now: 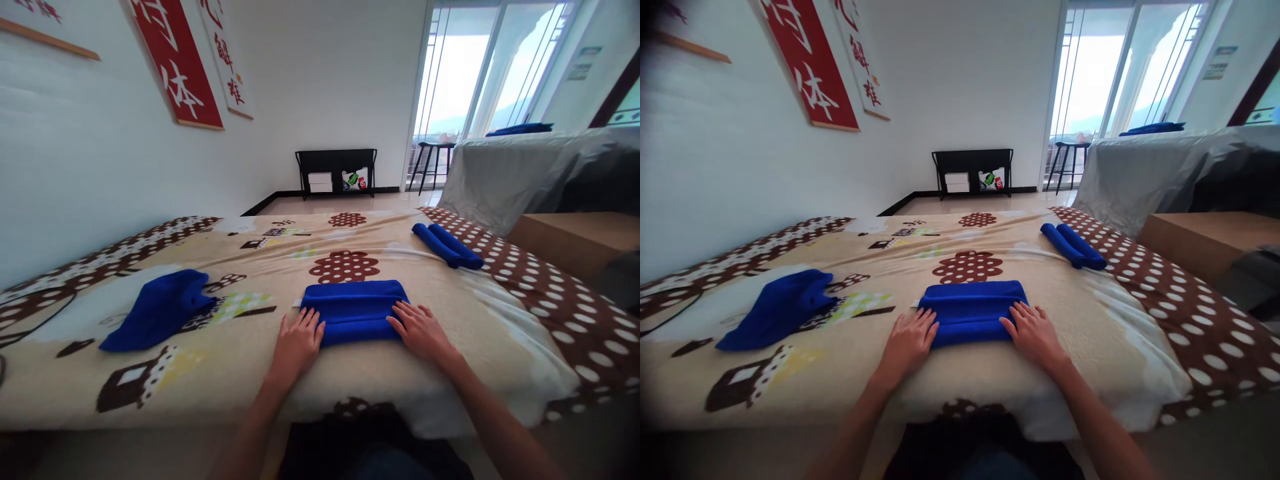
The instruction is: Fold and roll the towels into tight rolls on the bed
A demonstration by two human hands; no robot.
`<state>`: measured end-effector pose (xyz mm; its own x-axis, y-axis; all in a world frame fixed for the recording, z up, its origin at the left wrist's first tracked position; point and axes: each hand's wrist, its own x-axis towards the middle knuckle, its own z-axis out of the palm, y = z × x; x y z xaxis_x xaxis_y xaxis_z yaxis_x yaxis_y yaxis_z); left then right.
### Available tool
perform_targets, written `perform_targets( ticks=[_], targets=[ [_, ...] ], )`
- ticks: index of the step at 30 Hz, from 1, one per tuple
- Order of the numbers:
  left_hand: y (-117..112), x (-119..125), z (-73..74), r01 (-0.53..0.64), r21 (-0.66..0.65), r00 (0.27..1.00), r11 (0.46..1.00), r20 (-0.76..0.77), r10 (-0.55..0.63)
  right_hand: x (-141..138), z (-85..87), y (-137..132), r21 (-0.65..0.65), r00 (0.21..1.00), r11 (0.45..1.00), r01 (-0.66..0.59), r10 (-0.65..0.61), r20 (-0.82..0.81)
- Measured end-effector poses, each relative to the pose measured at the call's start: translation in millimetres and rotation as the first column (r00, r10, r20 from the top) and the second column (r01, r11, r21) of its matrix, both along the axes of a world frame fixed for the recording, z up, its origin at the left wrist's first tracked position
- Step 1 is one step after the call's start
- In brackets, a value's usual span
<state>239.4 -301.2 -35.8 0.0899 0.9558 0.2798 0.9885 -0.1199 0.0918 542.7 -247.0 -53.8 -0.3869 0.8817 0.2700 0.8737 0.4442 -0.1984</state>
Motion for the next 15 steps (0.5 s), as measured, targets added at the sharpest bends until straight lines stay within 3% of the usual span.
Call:
perform_targets(
  ticks=[3, 5, 7, 11, 15],
  targets=[
    [6.5, 26.3, 8.1, 0.172, -0.066, 0.985, 0.983, 0.033, -0.17, -22.2, 8.1, -0.9, -0.043, 0.98, 0.98, -0.197, 0.195, -0.037],
    [18.4, 40.5, 12.1, 0.333, -0.204, 0.942, 0.921, 0.103, -0.318, -34.4, 12.8, 6.1, -0.146, 0.939, 0.927, -0.345, 0.338, -0.07],
    [33.3, 41.6, 13.0, 0.379, -0.302, 0.925, 0.875, 0.138, -0.353, -34.6, 15.0, 20.5, -0.237, 0.933, 0.903, -0.359, 0.352, -0.075],
    [51.1, 8.7, 8.2, 0.181, -0.323, 0.983, 0.929, 0.077, -0.165, -2.1, 12.8, 51.0, -0.257, 0.985, 0.951, -0.171, 0.169, -0.033],
    [47.7, -13.8, 3.1, -0.016, -0.267, 1.0, 0.964, 0.013, 0.02, 15.9, 9.7, 57.1, -0.212, 0.999, 0.977, -0.035, 0.035, -0.005]
  ],
)
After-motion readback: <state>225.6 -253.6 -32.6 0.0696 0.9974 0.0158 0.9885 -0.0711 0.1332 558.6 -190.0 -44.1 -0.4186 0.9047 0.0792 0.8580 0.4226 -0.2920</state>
